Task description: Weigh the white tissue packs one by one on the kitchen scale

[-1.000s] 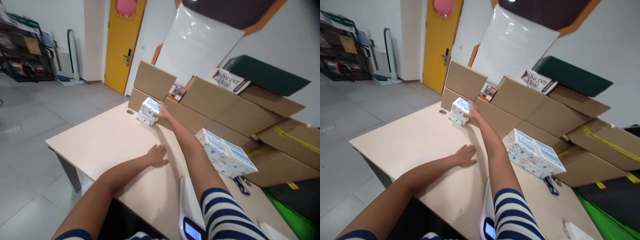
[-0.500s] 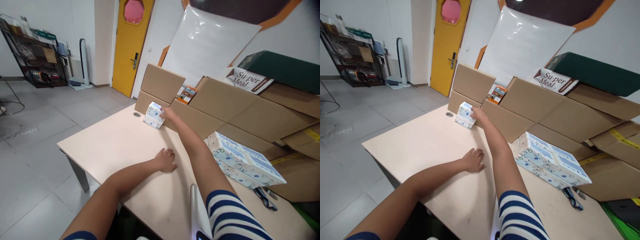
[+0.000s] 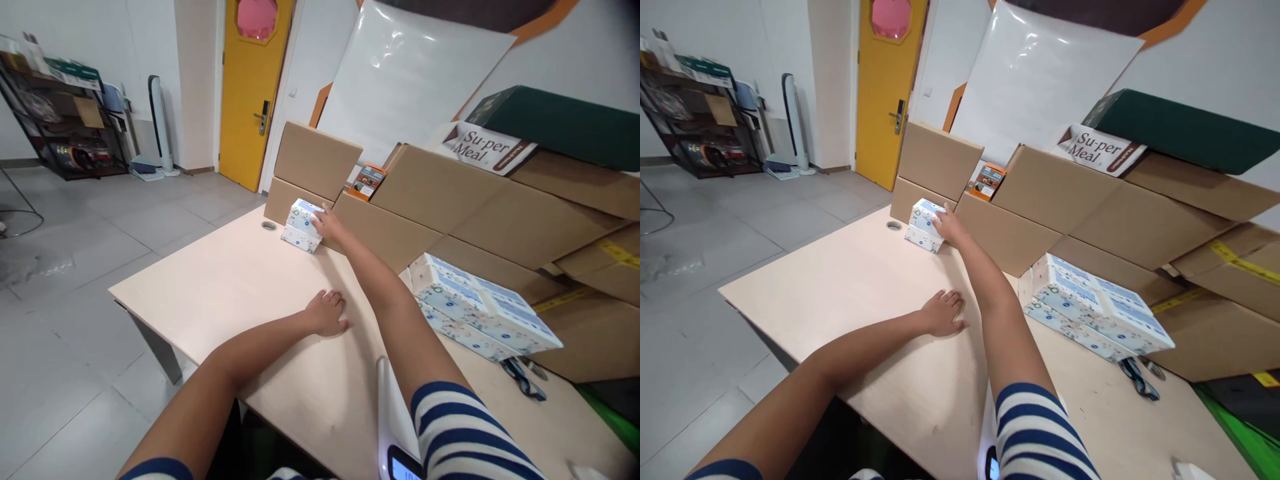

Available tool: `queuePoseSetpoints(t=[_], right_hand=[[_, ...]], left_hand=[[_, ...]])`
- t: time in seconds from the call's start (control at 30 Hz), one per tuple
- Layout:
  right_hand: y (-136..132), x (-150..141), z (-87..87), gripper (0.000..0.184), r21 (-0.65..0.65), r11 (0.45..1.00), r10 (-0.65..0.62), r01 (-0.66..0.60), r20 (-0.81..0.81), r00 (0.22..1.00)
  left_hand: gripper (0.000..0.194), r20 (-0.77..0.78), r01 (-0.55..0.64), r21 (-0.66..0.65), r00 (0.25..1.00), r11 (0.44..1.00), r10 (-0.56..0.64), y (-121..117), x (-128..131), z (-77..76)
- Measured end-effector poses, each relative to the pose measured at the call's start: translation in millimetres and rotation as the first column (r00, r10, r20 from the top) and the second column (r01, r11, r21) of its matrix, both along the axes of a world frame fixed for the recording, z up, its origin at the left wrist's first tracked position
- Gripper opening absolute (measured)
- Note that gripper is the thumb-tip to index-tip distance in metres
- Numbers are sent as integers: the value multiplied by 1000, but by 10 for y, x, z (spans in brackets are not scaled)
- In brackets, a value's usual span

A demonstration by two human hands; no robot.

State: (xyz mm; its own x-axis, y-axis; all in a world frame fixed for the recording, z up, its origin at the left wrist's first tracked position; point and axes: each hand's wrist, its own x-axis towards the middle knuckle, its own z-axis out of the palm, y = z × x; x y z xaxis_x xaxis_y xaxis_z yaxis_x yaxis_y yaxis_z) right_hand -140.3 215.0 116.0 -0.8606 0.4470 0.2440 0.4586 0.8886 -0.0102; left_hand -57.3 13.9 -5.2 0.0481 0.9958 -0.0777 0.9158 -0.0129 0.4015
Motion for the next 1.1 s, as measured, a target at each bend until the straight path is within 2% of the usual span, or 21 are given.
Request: queuePoseSetpoints(t=[0.1,0.17,0.27,0.33,0.4,0.47,0.53,0.6,0.67,0.77,0.87,0.97,1.1], right_hand=[[-132,172,-218,69,0,1000,-9,9,-79,997],[-213,436,-375,72,31,999,45,-42,-107,993],[-268,1042,-535,64,110,971,214,-211,-21,977],[-242,1516,-561,59,144,955,255,-259,47,966],[-162,1986,-527,58,165,972,163,-168,44,986],[-37,2413,-455,59,174,984,-23,26,-20,1000],[117,2765,-360,60,175,953,-234,248,-97,967],[289,3021,-239,63,128,898,-411,421,-94,907],[467,3185,-87,74,47,872,-488,487,16,872],[716,3317,165,104,-53,880,-455,471,185,871],[890,3399,344,116,-79,872,-449,484,268,853],[961,3443,366,120,-59,844,-488,533,328,809],[962,3415,228,121,-31,841,-500,540,335,798]], left_hand=[[89,-14,-5,-29,1000,1000,4,12,-19,17],[88,-39,1,-41,999,999,-3,17,-34,36],[87,-77,2,-48,997,999,-6,30,-67,72],[87,-90,-3,-49,996,999,-1,55,-100,81],[86,-98,-9,-34,995,999,5,97,-137,69],[85,-99,-10,-12,995,1000,9,140,-165,45],[84,-98,-13,-1,995,1000,13,169,-175,29],[84,-106,-17,-6,994,1000,16,178,-171,29],[84,-117,-25,-8,993,1000,24,173,-166,38],[84,-117,-33,-5,993,999,32,163,-168,44],[85,-116,-40,3,992,999,40,174,-178,31],[85,-120,-63,13,991,998,64,200,-193,10],[86,-103,-44,39,994,998,48,214,-217,0]])
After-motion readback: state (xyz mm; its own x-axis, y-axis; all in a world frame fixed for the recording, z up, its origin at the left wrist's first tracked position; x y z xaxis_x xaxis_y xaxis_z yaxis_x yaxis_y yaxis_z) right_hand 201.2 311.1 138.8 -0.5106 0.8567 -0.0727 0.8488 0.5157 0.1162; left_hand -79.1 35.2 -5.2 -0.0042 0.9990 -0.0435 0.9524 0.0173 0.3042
